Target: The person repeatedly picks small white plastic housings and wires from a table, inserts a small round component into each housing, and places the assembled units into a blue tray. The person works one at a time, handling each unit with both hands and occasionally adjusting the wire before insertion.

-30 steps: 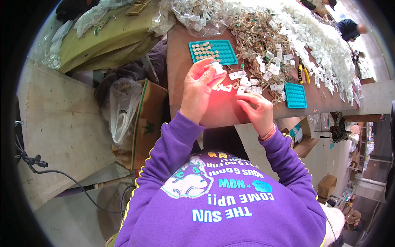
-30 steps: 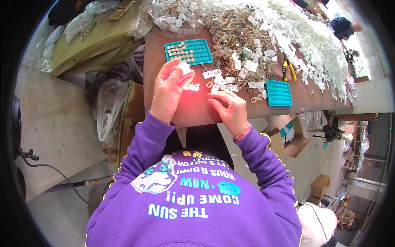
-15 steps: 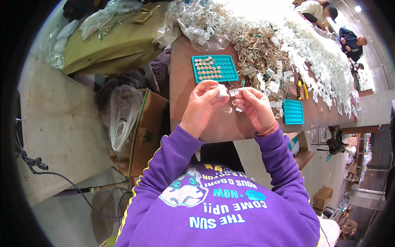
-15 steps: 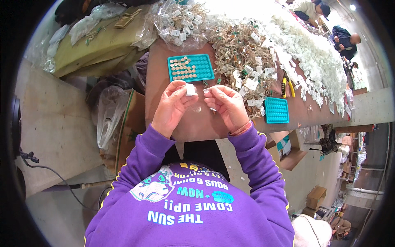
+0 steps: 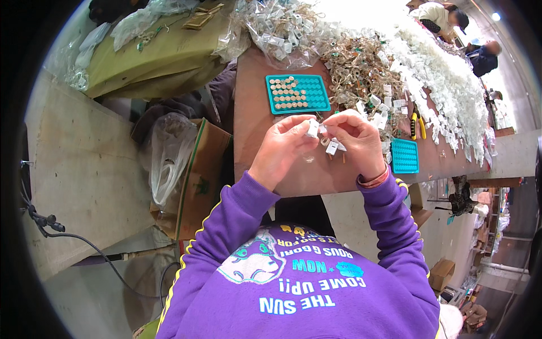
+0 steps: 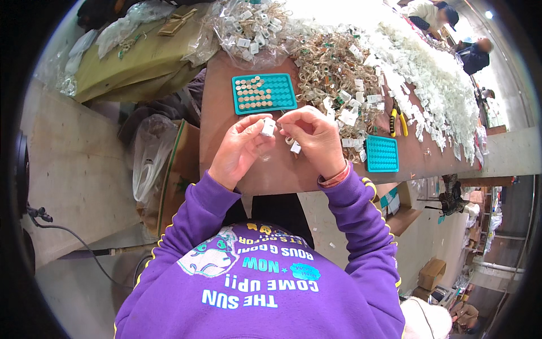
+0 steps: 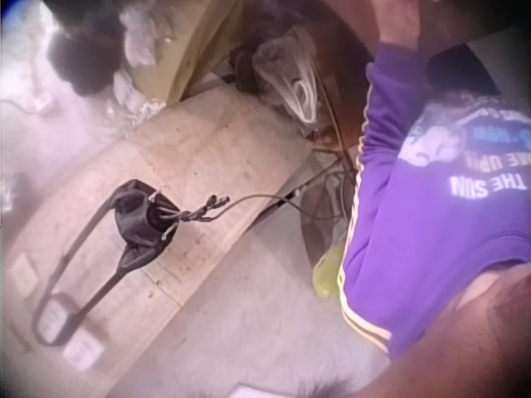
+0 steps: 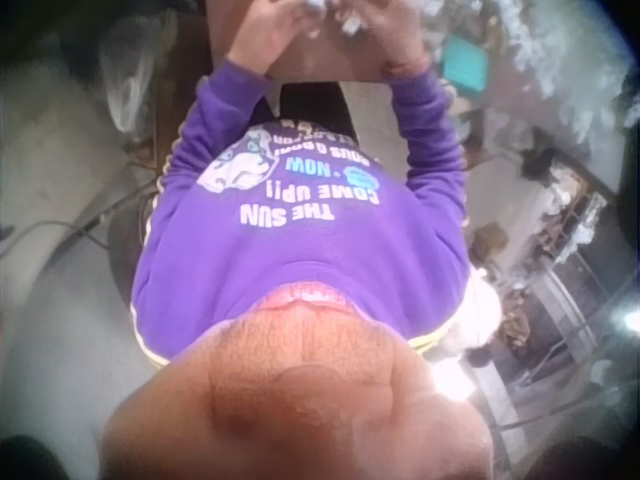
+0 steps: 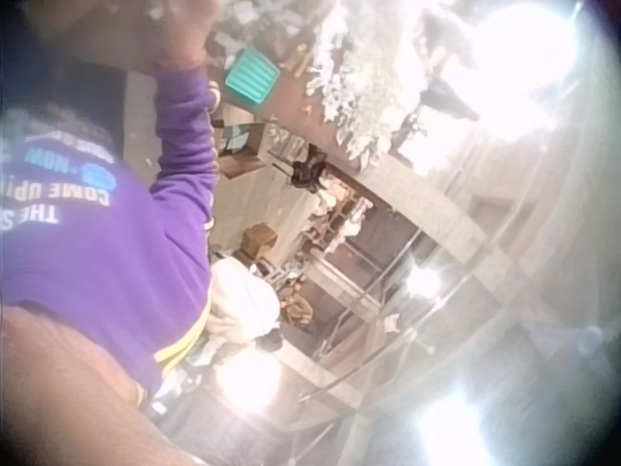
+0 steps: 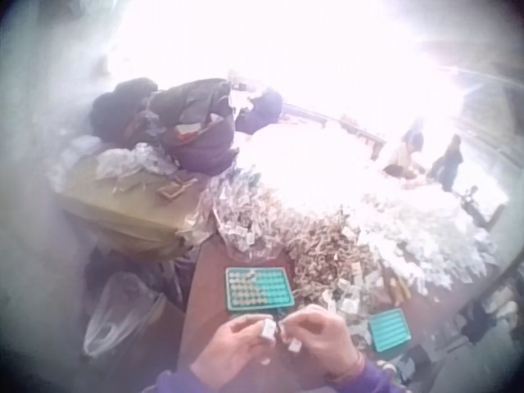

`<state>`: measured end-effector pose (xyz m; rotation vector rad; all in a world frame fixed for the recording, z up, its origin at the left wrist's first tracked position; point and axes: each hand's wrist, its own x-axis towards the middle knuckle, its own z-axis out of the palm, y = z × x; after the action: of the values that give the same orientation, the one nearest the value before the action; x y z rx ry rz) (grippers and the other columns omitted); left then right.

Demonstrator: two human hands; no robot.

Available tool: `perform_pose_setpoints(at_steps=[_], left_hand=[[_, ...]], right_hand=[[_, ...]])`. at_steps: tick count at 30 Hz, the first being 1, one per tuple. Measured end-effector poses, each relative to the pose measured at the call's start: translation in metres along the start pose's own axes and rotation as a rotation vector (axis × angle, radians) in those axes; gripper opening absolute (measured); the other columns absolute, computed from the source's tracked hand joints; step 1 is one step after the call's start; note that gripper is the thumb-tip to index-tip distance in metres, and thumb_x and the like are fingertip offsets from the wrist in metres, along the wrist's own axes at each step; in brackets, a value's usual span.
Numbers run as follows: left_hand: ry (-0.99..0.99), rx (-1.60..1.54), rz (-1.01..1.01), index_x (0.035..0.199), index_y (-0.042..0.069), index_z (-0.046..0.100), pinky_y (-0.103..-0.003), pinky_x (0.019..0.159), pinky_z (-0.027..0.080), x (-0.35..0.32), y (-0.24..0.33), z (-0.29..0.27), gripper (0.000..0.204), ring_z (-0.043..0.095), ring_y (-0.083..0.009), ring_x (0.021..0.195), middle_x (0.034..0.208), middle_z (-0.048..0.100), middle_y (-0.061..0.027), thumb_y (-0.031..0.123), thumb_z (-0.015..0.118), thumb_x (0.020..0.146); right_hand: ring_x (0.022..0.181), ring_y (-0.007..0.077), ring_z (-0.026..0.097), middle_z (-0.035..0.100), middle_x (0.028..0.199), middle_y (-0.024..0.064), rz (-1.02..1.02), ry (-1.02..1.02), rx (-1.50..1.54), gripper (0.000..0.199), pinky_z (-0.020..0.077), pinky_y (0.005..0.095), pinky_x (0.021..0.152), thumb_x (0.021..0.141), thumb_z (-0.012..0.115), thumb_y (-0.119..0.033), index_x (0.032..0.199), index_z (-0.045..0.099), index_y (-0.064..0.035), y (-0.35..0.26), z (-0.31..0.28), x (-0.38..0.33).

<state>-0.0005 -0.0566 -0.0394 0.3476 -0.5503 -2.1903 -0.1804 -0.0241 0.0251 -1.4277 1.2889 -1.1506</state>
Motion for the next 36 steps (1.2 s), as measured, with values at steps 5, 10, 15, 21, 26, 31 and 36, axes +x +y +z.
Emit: perform_pose_setpoints(at_steps=[5,10,15,21,26,31,36], left_hand=[[0.012,0.021,-0.005,0.117,0.003,0.062,-0.027,0.080,0.054,0.000,0.000,0.004,0.027,0.065,-0.0120,0.084,0.102,0.068,-0.0052,0.018,0.062,0.095],[0.049,0.117,0.010,0.115,0.003,0.064,-0.026,0.078,0.053,-0.001,0.000,0.007,0.025,0.064,-0.0109,0.084,0.102,0.068,-0.0047,0.017,0.062,0.094],[0.060,0.304,0.077,0.113,0.002,0.065,-0.027,0.080,0.054,-0.001,-0.002,0.008,0.022,0.064,-0.0118,0.090,0.104,0.067,-0.0049,0.013,0.062,0.094],[0.081,0.334,0.092,0.110,0.002,0.066,-0.024,0.079,0.051,-0.002,-0.005,0.009,0.023,0.063,-0.0095,0.083,0.099,0.068,-0.0033,0.017,0.066,0.092],[0.042,0.043,0.021,0.115,0.002,0.063,-0.028,0.081,0.053,0.000,-0.003,0.004,0.027,0.064,-0.0128,0.086,0.104,0.067,-0.0057,0.019,0.063,0.094],[0.014,-0.039,0.004,0.116,0.002,0.061,-0.029,0.081,0.054,0.001,-0.005,-0.001,0.027,0.065,-0.0137,0.087,0.105,0.067,-0.0061,0.018,0.062,0.095],[0.033,0.007,0.002,0.116,0.002,0.062,-0.028,0.080,0.053,0.000,-0.003,0.001,0.027,0.064,-0.0119,0.085,0.102,0.067,-0.0050,0.018,0.062,0.094]], right_hand=[[0.075,0.0149,0.063,0.062,0.085,0.0065,-0.316,-0.034,-0.617,0.034,0.0521,0.0279,0.068,0.080,0.066,0.004,0.112,0.066,-0.0065,-0.025,0.006,0.000],[0.075,0.0262,0.064,0.062,0.089,0.0106,-0.425,-0.106,-0.808,0.039,0.0535,0.0350,0.065,0.080,0.063,0.001,0.117,0.060,-0.0095,-0.035,0.008,0.005],[0.077,0.0309,0.065,0.062,0.091,0.0132,-0.431,-0.230,-0.977,0.040,0.0541,0.0372,0.064,0.080,0.063,-0.002,0.119,0.057,-0.0109,-0.043,0.007,0.007],[0.074,0.0277,0.067,0.064,0.088,0.0114,-0.408,-0.193,-0.844,0.031,0.0554,0.0343,0.064,0.079,0.066,-0.005,0.110,0.060,-0.0085,-0.040,0.013,0.008],[0.070,0.0237,0.067,0.065,0.080,0.0095,-0.209,0.089,-0.442,0.013,0.0544,0.0309,0.064,0.080,0.068,0.000,0.092,0.063,-0.0032,-0.023,0.016,-0.002],[0.074,0.0245,0.065,0.062,0.083,0.0111,-0.331,0.089,-0.592,0.012,0.0527,0.0317,0.064,0.082,0.067,-0.001,0.091,0.061,-0.0026,-0.011,0.017,-0.004],[0.072,0.0290,0.064,0.060,0.082,0.0127,-0.401,0.098,-0.659,0.011,0.0513,0.0348,0.062,0.082,0.064,0.001,0.090,0.058,-0.0027,-0.009,0.022,-0.004]])
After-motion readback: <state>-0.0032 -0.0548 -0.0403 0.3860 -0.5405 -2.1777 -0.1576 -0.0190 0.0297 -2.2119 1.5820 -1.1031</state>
